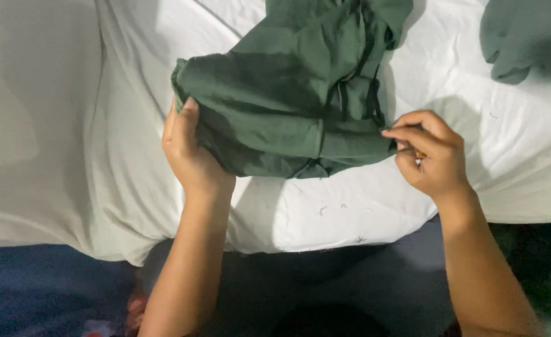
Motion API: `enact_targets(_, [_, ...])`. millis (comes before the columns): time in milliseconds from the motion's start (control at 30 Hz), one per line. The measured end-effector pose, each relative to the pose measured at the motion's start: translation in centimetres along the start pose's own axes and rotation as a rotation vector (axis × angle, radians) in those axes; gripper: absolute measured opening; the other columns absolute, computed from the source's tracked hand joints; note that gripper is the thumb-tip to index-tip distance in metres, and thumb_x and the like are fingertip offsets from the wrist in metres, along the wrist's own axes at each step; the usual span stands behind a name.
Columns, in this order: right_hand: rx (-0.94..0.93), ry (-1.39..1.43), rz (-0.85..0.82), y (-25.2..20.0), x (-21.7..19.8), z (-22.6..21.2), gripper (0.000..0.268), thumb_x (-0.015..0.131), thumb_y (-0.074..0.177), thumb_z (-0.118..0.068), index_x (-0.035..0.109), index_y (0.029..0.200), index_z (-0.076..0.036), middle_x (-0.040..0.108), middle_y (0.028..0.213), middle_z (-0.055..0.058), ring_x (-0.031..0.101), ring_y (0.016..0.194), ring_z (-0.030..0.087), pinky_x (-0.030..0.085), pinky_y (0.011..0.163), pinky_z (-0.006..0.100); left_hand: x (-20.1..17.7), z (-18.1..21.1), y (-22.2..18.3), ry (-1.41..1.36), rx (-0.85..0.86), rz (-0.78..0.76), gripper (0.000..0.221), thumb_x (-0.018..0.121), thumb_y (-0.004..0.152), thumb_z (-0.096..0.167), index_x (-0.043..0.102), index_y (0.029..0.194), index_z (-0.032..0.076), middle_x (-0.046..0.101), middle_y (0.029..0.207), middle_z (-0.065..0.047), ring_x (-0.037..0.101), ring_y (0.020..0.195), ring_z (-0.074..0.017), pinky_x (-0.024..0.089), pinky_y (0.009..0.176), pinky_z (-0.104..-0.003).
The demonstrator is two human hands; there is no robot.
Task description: Trimming loose threads from a green garment using small scissors
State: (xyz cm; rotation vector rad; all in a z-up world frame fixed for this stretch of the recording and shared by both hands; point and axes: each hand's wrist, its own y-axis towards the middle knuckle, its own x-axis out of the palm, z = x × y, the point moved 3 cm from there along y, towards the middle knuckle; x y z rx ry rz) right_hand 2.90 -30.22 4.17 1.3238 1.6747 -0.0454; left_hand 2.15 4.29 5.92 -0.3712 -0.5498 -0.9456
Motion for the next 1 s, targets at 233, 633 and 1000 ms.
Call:
enact_targets(233, [-0.025,0.103,-0.014,7.3,2.2,-5.9,0.012,0.074,0.100,0.004,0.073,0.111,0.009,0.067,0.106,0.020,0.070,0.092,0.026,0.057,0.073,0.030,1.7,1.5,-0.3,-0.091,-0.039,-0.109,0.026,0.059,0.086,0.017,0.068,0.106,0.002,0.067,0.094,-0.006,0.062,0.091,-0.0193,0.050,0.081,-0.031])
enact_targets(633, [0.275,0.511,0.216,6.3,6.8,-4.4,0.012,0.060,0.107,0.001,0.062,0.095,0.000,0.066,0.095,0.016,0.049,0.055,0.014,0.041,0.050,0.024,1.1,1.2,0.8,-0.104,-0.040,-0.050,0.020,0.057,0.083,0.014,0.066,0.098,0.004,0.063,0.088,-0.005,0.060,0.085,-0.0199,0.049,0.079,-0.032])
enact_targets(1000, [0.260,0.517,-0.399,6.0,-0.7,-1.8,0.008,0.076,0.091,-0.007,0.072,0.097,-0.010,0.073,0.095,0.004,0.062,0.076,0.008,0.050,0.069,0.019,0.2,1.2,1.2,-0.086,-0.041,0.010,0.014,0.052,0.076,0.009,0.060,0.087,0.006,0.055,0.081,-0.003,0.053,0.080,-0.0187,0.043,0.074,-0.030])
